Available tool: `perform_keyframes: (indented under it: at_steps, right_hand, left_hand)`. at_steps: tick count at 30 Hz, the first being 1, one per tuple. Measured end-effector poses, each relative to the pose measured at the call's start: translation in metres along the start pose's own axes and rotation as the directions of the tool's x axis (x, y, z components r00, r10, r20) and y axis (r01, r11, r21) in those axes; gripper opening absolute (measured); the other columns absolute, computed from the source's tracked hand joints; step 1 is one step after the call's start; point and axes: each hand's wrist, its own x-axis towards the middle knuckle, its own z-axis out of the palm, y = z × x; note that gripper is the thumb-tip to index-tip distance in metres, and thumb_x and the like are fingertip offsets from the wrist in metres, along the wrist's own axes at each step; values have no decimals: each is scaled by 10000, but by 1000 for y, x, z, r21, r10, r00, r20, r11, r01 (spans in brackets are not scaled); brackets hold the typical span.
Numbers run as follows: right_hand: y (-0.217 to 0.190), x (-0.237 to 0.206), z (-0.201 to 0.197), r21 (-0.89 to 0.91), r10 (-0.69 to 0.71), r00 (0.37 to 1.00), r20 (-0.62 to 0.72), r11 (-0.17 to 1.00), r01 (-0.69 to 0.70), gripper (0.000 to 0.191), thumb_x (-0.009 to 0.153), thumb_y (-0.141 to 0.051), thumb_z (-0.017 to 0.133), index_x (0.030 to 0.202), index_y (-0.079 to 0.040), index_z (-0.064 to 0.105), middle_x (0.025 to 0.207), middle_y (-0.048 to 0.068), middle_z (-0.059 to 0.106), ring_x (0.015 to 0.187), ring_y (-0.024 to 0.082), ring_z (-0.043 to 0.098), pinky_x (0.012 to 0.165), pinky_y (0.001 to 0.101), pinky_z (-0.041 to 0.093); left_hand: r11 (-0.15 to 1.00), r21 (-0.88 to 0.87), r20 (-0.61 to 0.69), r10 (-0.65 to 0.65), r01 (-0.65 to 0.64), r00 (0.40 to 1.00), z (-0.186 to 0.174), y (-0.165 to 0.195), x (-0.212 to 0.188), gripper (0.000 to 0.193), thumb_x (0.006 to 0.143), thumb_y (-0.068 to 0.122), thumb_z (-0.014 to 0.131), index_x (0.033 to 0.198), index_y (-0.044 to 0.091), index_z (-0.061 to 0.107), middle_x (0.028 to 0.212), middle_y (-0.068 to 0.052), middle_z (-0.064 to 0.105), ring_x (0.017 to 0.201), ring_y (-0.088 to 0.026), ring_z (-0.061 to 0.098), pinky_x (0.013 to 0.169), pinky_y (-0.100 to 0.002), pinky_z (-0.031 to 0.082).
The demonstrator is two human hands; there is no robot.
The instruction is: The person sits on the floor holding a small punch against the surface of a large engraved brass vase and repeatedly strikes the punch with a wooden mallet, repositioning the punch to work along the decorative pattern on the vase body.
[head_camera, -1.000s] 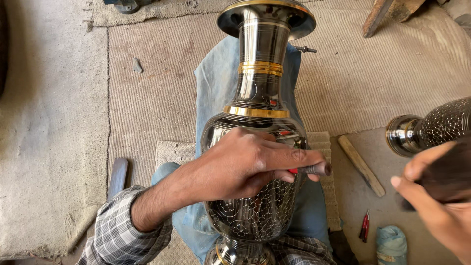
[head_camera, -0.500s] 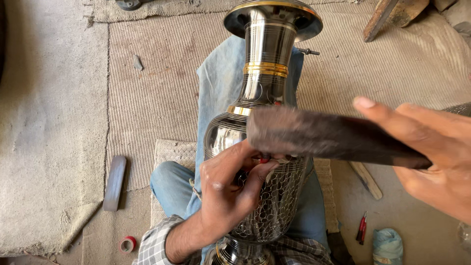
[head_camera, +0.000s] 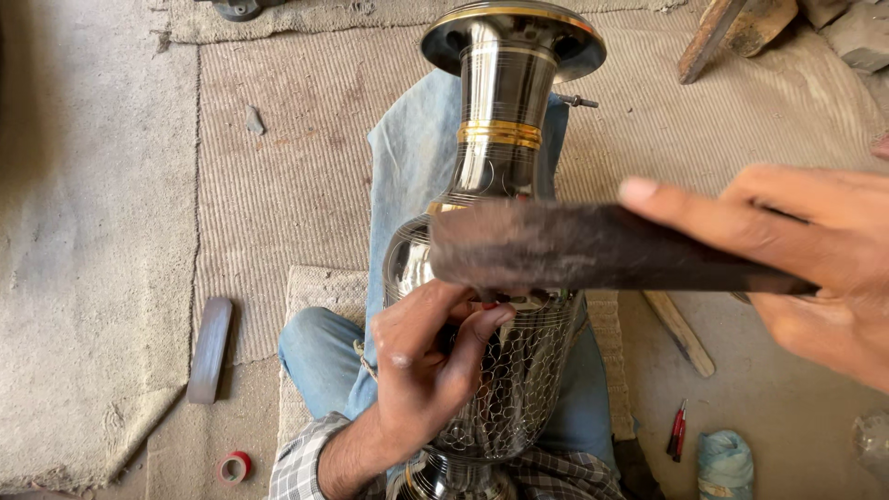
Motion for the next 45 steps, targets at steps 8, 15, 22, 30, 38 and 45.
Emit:
perform_keyframes:
  at_steps: [8, 15, 22, 30, 38, 45]
  right_hand:
    - [-38, 20, -11, -280, -102, 994, 25, 954, 105, 902, 833, -74, 748, 1600, -378, 384, 702, -22, 605, 467, 118, 532, 461, 302, 445]
    - [-38, 30, -19, -132, -389, 915, -105, 918, 375, 851, 851, 43, 651, 1576, -284, 349, 896, 50, 666, 656, 141, 654, 578, 294, 523]
    - [-6, -6, 10, -324, 154, 984, 89, 939, -117, 937, 812, -32, 747, 1600, -360, 362, 864, -22, 680, 648, 116, 674, 614, 278, 567]
    - [15, -74, 108, 157, 108, 852, -513, 987, -30, 814, 769, -6, 760, 1521, -50, 450, 1180, 194, 697, 986, 220, 719, 819, 316, 570]
    - [13, -101, 124, 577, 480, 776, -410, 795, -187, 357, 831, 46, 794, 1121, 21, 587, 940, 149, 679, 790, 181, 702, 713, 311, 573]
    - [0, -64, 62, 29, 43, 914, -404, 999, -34, 724, 701, 44, 729, 1391, -60, 537, 1062, 165, 710, 908, 209, 721, 779, 340, 607]
  left_hand:
    - [994, -100, 0, -37, 37, 999, -1, -1, 0, 316, 915, -29, 720, 1220, -11, 638, 1021, -109, 774, 786, -117, 767, 637, -217, 614]
    - [994, -113, -39, 2, -7, 999, 1, -5, -7, 346, 939, -43, 715, 1268, -12, 614, 1053, -111, 774, 825, -128, 776, 694, -256, 651]
    - [963, -242, -31, -128, 117, 991, 4, -8, 0, 442, 946, -39, 750, 1355, -5, 584, 958, -68, 775, 762, -111, 753, 618, -224, 633]
    - [991, -61, 390, 137, -123, 911, -4, 6, 37, 499, 938, -51, 722, 1406, 37, 574, 1239, -85, 754, 1138, -227, 775, 899, -311, 672]
    - [980, -70, 584, 191, -186, 789, -12, 10, 58, 497, 954, -3, 728, 1421, 68, 572, 1258, -47, 748, 1164, -243, 756, 947, -350, 634]
    - [982, 40, 416, 151, -184, 897, -10, 11, 39, 468, 962, -1, 716, 1406, 45, 576, 1180, -35, 772, 1096, -215, 786, 892, -332, 651]
